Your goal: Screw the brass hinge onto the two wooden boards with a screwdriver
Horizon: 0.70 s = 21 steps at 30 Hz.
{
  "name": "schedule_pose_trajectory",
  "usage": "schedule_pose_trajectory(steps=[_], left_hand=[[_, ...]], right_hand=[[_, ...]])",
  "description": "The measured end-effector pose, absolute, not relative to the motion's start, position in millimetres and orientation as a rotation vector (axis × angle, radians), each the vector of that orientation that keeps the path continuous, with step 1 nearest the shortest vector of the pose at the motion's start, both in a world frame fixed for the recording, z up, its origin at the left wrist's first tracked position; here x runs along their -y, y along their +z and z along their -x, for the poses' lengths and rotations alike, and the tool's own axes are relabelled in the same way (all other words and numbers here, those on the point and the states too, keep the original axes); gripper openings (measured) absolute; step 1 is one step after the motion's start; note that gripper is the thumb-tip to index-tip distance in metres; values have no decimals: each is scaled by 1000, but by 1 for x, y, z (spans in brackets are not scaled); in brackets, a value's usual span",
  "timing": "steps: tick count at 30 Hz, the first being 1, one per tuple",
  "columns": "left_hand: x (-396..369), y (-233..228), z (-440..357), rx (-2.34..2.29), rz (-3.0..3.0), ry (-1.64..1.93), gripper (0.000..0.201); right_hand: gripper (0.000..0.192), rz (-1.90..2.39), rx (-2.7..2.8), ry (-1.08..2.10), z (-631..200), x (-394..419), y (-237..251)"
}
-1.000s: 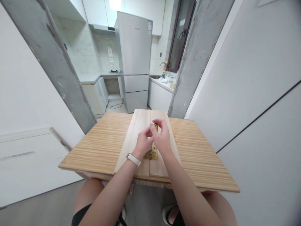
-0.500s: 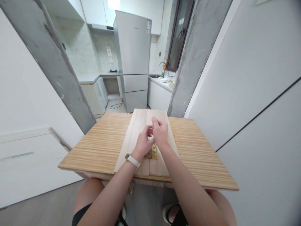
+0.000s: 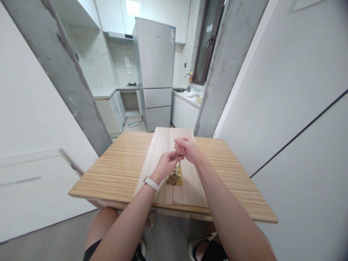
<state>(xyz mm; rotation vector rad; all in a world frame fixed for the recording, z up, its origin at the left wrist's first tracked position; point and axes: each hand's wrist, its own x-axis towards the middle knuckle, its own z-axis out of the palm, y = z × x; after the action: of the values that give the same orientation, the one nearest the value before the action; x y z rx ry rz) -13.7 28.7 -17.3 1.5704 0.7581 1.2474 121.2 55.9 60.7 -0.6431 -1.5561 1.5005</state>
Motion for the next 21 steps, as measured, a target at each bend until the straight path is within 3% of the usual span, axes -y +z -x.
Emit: schedule_pose_trajectory(steps=[5,8,14,18,21], left_hand=[[-24,-21,9,-904,-1662,1350,15],[-19,-15,6,-1041,-1719,1426,5],[-8,-3,1,-1219,-1721,1480,7],[-4,-2,0,-1291,-1717,1462,10],[-6,-4,2,-1286,-1743,1423,6]], right_hand=[[23,831,1458,926,-110,-35,54],[23,913,1271,718,-101,-19,47],[32,1055,1131,626,-73,10,41],[25,1124,1047,626,-61,5,41],[36,1141,976,657,-62,-13,40]])
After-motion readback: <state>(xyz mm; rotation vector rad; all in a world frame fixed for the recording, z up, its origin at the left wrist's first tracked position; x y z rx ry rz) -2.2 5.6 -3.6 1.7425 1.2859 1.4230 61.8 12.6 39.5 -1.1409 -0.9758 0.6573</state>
